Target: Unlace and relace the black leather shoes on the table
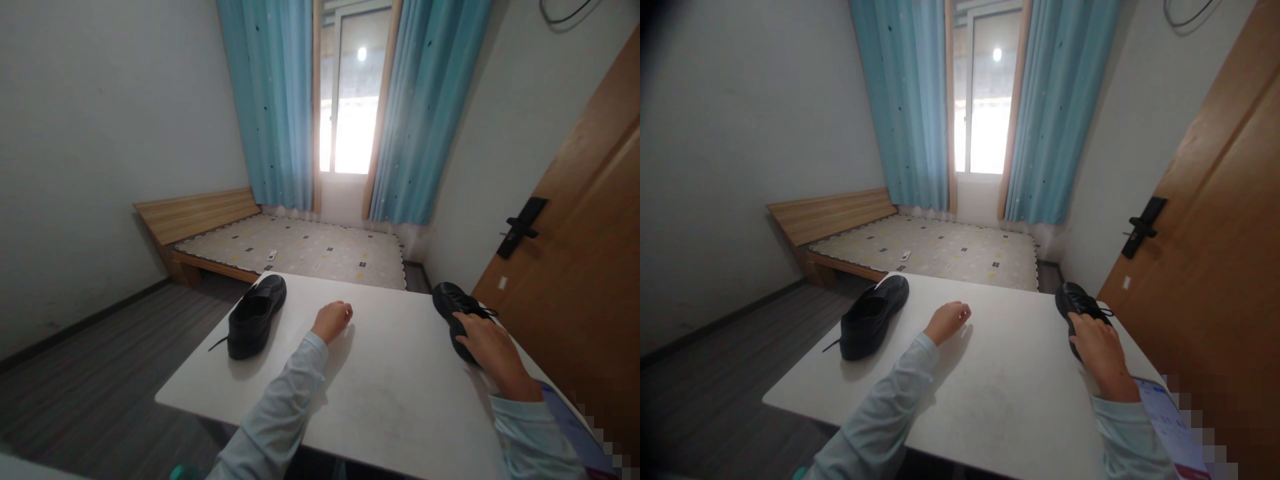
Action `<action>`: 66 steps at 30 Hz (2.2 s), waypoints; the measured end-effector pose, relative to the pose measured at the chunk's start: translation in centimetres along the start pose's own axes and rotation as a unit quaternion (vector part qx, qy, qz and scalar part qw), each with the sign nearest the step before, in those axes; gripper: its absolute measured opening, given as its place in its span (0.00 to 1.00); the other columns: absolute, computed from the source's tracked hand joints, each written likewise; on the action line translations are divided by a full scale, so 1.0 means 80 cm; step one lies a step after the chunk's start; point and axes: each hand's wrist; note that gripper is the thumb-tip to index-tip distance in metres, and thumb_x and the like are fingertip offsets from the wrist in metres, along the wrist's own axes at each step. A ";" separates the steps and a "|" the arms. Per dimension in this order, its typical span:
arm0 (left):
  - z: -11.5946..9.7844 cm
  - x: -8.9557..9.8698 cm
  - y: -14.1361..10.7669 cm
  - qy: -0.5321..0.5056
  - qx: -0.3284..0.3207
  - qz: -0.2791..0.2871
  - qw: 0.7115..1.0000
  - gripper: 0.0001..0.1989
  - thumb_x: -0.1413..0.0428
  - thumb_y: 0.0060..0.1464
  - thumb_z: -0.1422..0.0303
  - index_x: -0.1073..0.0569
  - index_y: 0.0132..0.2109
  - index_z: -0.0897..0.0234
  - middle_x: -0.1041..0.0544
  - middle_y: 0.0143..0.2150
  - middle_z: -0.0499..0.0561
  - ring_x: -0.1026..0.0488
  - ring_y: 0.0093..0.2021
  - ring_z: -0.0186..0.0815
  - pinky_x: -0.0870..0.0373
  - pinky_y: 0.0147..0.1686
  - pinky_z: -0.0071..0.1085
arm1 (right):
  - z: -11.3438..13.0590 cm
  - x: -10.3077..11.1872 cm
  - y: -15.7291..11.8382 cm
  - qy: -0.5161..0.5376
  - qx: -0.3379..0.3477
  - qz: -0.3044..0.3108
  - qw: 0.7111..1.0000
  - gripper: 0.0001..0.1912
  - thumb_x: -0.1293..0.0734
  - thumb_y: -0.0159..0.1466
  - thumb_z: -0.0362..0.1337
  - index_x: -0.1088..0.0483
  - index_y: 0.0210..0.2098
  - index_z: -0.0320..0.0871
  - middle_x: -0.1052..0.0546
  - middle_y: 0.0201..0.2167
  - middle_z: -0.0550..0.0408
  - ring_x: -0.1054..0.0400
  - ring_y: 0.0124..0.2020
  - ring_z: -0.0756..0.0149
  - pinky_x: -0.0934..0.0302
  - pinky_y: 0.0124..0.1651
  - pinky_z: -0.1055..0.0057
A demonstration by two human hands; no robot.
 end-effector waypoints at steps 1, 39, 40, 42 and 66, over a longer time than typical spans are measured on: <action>0.000 0.001 0.000 0.000 0.002 0.000 1.000 0.13 0.55 0.59 0.67 0.26 0.40 0.60 0.25 0.40 0.52 0.27 0.39 0.35 0.33 0.39 0.28 | 0.007 0.004 -0.001 0.006 0.010 -0.005 1.000 0.20 0.35 0.57 0.32 0.32 0.50 0.41 0.24 0.42 0.44 0.30 0.42 0.52 0.38 0.41 0.61; 0.024 0.108 -0.103 0.218 0.160 -0.114 0.956 0.34 0.36 0.43 0.70 0.38 0.57 0.54 0.33 0.54 0.56 0.36 0.51 0.49 0.43 0.53 0.48 | 0.198 0.007 -0.005 0.372 0.267 -0.020 0.889 0.13 0.41 0.61 0.27 0.30 0.42 0.41 0.22 0.34 0.51 0.29 0.35 0.66 0.35 0.41 0.67; 0.032 0.108 -0.113 0.232 0.185 -0.116 0.948 0.34 0.36 0.43 0.70 0.38 0.58 0.55 0.33 0.55 0.57 0.36 0.52 0.50 0.45 0.54 0.51 | 0.197 0.007 -0.005 0.369 0.267 -0.024 0.890 0.13 0.41 0.62 0.27 0.30 0.42 0.41 0.22 0.34 0.51 0.29 0.36 0.65 0.35 0.41 0.67; 0.046 0.108 -0.128 0.238 0.232 -0.117 0.936 0.32 0.37 0.44 0.70 0.37 0.57 0.58 0.31 0.53 0.58 0.34 0.49 0.50 0.48 0.55 0.55 | 0.196 0.006 -0.005 0.364 0.269 -0.029 0.891 0.13 0.40 0.61 0.27 0.30 0.43 0.41 0.22 0.35 0.51 0.29 0.36 0.65 0.35 0.41 0.67; 0.051 0.101 -0.146 0.134 0.126 -0.200 0.962 0.14 0.49 0.53 0.76 0.26 0.46 0.65 0.23 0.38 0.55 0.30 0.41 0.44 0.37 0.47 0.39 | 0.189 0.008 -0.017 0.361 0.226 -0.049 0.904 0.13 0.41 0.62 0.29 0.30 0.45 0.40 0.22 0.31 0.51 0.29 0.33 0.63 0.36 0.39 0.66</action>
Point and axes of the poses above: each hand's wrist, its own y-axis towards the middle knuckle, its own x-axis out of the back of the hand, z = x × y
